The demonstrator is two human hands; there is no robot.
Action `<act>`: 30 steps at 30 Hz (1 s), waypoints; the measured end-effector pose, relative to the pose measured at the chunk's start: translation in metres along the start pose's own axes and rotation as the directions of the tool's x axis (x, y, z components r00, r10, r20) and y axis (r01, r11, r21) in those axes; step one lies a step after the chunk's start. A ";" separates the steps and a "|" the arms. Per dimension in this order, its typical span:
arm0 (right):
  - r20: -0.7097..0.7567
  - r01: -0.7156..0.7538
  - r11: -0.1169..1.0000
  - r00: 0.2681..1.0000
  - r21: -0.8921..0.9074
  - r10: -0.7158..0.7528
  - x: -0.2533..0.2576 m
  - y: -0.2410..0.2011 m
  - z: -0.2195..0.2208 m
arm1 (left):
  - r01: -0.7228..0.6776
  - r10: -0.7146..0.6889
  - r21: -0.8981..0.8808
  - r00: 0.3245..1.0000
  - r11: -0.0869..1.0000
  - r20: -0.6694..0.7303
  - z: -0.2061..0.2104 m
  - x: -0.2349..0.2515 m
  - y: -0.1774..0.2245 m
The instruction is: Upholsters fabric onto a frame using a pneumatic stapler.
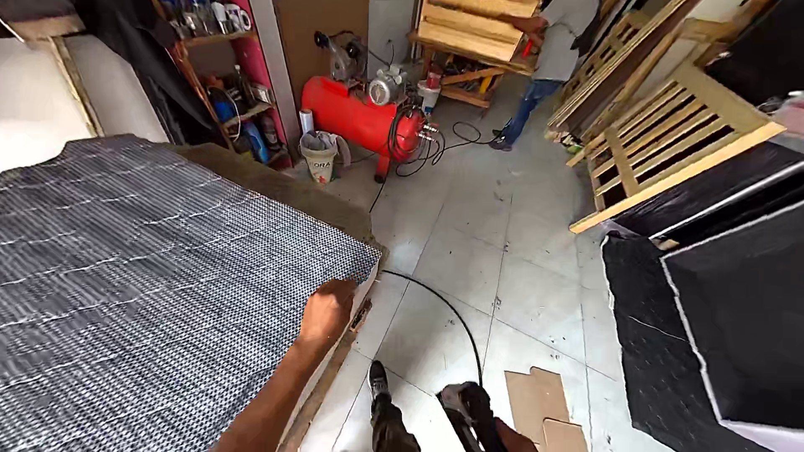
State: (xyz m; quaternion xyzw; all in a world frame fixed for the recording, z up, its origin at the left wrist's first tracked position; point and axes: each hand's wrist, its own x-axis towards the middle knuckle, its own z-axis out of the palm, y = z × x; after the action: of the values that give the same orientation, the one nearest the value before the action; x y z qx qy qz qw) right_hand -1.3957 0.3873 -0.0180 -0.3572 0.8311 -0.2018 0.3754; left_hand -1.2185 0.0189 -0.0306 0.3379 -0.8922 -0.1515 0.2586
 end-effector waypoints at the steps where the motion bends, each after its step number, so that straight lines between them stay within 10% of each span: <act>1: 0.021 0.001 0.999 1.000 0.039 -0.002 0.023 0.001 -0.012 | -0.006 0.005 -0.012 0.997 1.000 -0.078 0.001 0.000 -0.001; 5: 0.084 0.045 0.983 0.995 0.178 -0.060 0.112 -0.002 -0.049 | 0.099 -0.107 -0.044 0.961 0.994 -0.255 -0.012 0.013 0.006; 11: 0.047 0.252 0.926 0.960 0.283 -0.275 0.199 -0.073 -0.112 | 0.050 -0.058 -0.050 0.986 0.997 -0.155 0.020 0.003 0.008; 20: 0.074 0.558 0.795 0.806 0.239 -0.588 0.228 -0.166 -0.139 | -0.024 0.023 -0.032 0.999 0.999 -0.031 0.037 0.008 0.011; 30: 0.212 0.533 0.846 0.827 0.001 -0.521 0.243 -0.190 -0.113 | 0.020 -0.022 0.021 0.993 1.000 0.117 0.039 0.016 0.014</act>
State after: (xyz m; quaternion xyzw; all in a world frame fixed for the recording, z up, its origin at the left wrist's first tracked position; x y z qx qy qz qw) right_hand -1.5113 0.0876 0.0515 -0.6023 0.6627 -0.2353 0.3778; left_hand -1.2583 0.0215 -0.0508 0.3402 -0.9037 -0.1650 0.2011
